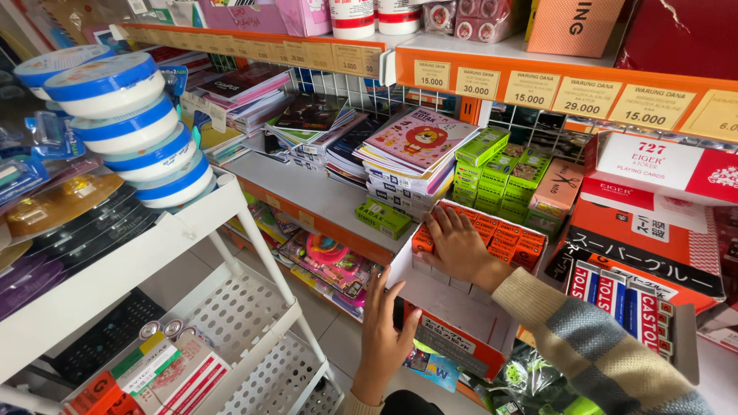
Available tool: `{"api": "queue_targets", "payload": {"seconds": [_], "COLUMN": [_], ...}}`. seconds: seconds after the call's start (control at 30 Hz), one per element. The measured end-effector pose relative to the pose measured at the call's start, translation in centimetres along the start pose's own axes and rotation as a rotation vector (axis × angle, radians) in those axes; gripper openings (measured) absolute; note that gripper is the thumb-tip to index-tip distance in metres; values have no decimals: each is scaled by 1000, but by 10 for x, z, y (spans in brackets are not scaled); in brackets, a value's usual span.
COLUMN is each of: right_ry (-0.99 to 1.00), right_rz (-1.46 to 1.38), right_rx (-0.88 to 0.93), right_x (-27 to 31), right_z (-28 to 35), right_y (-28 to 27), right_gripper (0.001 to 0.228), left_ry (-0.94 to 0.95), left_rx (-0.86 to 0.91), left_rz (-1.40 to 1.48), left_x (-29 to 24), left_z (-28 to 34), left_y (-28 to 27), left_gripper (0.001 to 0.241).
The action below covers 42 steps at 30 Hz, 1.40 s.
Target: The person organizes various office and utility supplies by moving small white shelves, arranging boxes of glue and other items, and placing them into larger white cardboard boxes.
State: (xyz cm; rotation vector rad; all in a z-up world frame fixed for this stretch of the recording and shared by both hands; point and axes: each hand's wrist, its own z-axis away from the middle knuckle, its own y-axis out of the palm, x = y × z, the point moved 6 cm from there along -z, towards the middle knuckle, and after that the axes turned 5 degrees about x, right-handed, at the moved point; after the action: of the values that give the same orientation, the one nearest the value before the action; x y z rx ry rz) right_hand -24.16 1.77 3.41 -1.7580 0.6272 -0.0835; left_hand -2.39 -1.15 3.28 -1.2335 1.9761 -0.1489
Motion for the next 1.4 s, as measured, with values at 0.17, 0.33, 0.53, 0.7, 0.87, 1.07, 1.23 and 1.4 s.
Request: {"api": "queue_targets", "payload": {"seconds": [0.17, 0.33, 0.53, 0.7, 0.87, 1.07, 1.23, 1.4], "right_ry": [26, 79, -23, -313, -652, -1016, -958, -1085], "right_rz": [-28, -94, -140, -215, -346, -110, -98, -166], "right_rx": [92, 406, -219, -342, -350, -115, 400, 213], "right_x": [1, 6, 35, 133, 241, 306, 311, 344], "right_z": [-1, 5, -4, -2, 3, 19, 11, -2], "right_y": [-12, -40, -100, -159, -168, -151, -137, -156], "right_gripper": [94, 99, 61, 23, 22, 25, 28, 15], "left_ry": [-11, 16, 41, 10, -73, -247, -427, -417], "left_rx": [19, -10, -66, -170, -363, -618, -704, -595], "left_rz": [22, 11, -36, -191, -474, -864, -960, -1382], "left_x": [-5, -4, -17, -25, -33, -38, -34, -42], "left_z": [1, 6, 20, 37, 75, 146, 194, 191], "left_y": [-7, -12, -51, -109, -171, -234, -266, -274], "left_gripper": [43, 40, 37, 37, 30, 26, 23, 20]}}
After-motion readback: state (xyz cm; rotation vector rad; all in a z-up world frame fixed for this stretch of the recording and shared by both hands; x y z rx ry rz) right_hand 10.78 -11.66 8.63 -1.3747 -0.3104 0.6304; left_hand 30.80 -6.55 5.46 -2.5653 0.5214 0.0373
